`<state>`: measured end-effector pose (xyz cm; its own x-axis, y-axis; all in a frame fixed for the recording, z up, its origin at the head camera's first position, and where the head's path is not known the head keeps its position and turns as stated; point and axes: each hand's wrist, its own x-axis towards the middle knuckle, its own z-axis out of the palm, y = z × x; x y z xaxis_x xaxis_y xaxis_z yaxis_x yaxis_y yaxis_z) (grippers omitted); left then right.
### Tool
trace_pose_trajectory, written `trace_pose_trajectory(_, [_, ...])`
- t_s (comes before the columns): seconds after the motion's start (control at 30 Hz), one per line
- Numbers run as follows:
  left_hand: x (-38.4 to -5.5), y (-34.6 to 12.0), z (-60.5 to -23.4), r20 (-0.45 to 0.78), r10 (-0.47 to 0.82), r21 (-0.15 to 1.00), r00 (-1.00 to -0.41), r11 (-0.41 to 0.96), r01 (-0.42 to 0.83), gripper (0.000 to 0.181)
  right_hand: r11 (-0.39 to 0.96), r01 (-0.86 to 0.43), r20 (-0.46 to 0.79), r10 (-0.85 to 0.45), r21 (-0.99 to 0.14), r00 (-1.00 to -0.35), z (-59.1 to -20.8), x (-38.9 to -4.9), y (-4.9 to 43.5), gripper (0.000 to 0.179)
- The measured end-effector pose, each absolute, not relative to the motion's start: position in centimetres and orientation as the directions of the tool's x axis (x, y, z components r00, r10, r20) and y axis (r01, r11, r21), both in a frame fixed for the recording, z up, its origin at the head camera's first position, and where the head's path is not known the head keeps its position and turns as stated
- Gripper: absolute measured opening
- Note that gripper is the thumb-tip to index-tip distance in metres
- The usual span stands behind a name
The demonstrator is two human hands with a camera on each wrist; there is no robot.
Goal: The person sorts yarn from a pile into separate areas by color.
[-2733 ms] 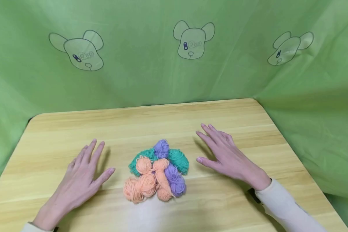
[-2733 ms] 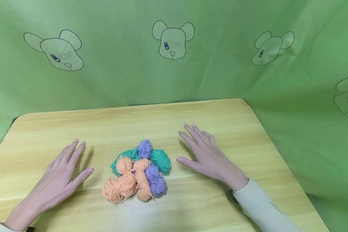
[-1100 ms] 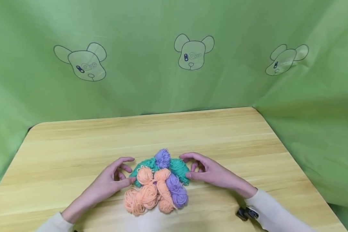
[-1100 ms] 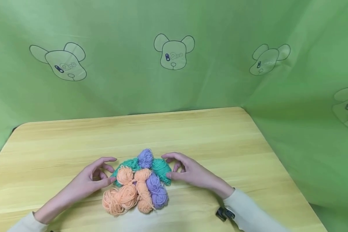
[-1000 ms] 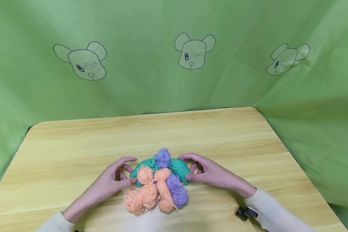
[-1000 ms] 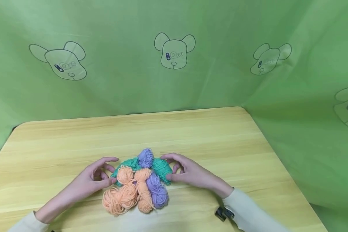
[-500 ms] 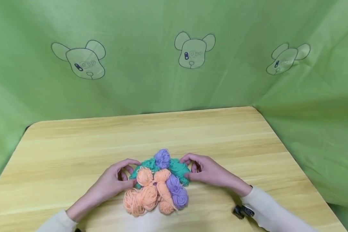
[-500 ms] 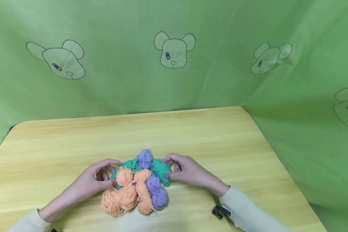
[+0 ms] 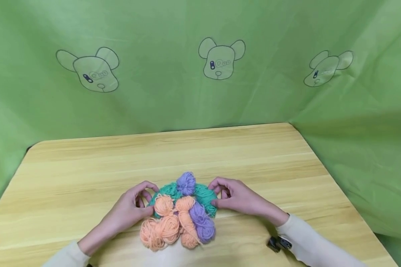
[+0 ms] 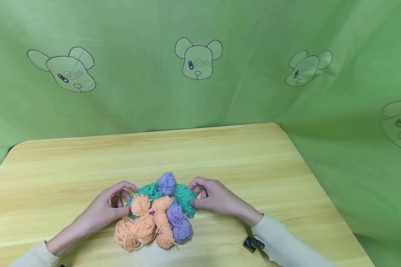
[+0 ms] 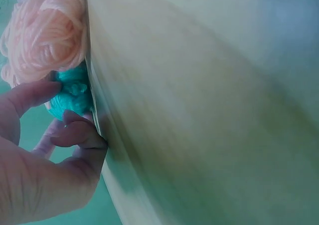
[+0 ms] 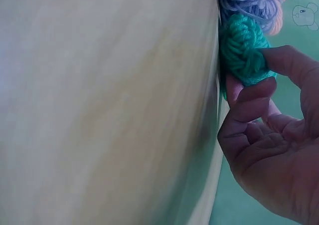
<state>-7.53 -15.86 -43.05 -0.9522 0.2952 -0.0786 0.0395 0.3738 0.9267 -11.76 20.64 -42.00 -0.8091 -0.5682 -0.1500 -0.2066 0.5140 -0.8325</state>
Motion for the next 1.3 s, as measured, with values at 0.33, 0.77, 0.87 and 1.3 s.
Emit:
trace_pose_trajectory(0.33, [-7.6,-15.9,-43.0,-0.061,0.297,0.922,-0.953,0.382,0.06,0.062,0.525,-0.197,-0.142,-0.536,-0.828,-0.832,-41.5,-11.3,21.3,0.032])
trace_pose_trajectory(0.77, [-8.0,-16.3,-42.9,-0.053,0.358,0.914,-0.932,0.393,0.099,0.045,0.531,-0.178,-0.113,-0.471,-0.829,-0.875,-40.1,-11.5,21.1,0.033])
trace_pose_trajectory(0.87, [-8.1,-16.2,-42.7,-0.053,0.359,0.91,-0.932,0.403,0.104,0.043,0.523,-0.187,-0.091,-0.46,-0.832,-0.883,-40.0,-11.8,21.0,0.032])
trace_pose_trajectory(1.3, [-8.0,-16.0,-42.7,-0.086,0.336,0.902,-0.938,0.426,0.07,0.042,0.446,-0.25,0.04,-0.429,-0.859,-0.902,-39.8,-13.1,20.5,0.032])
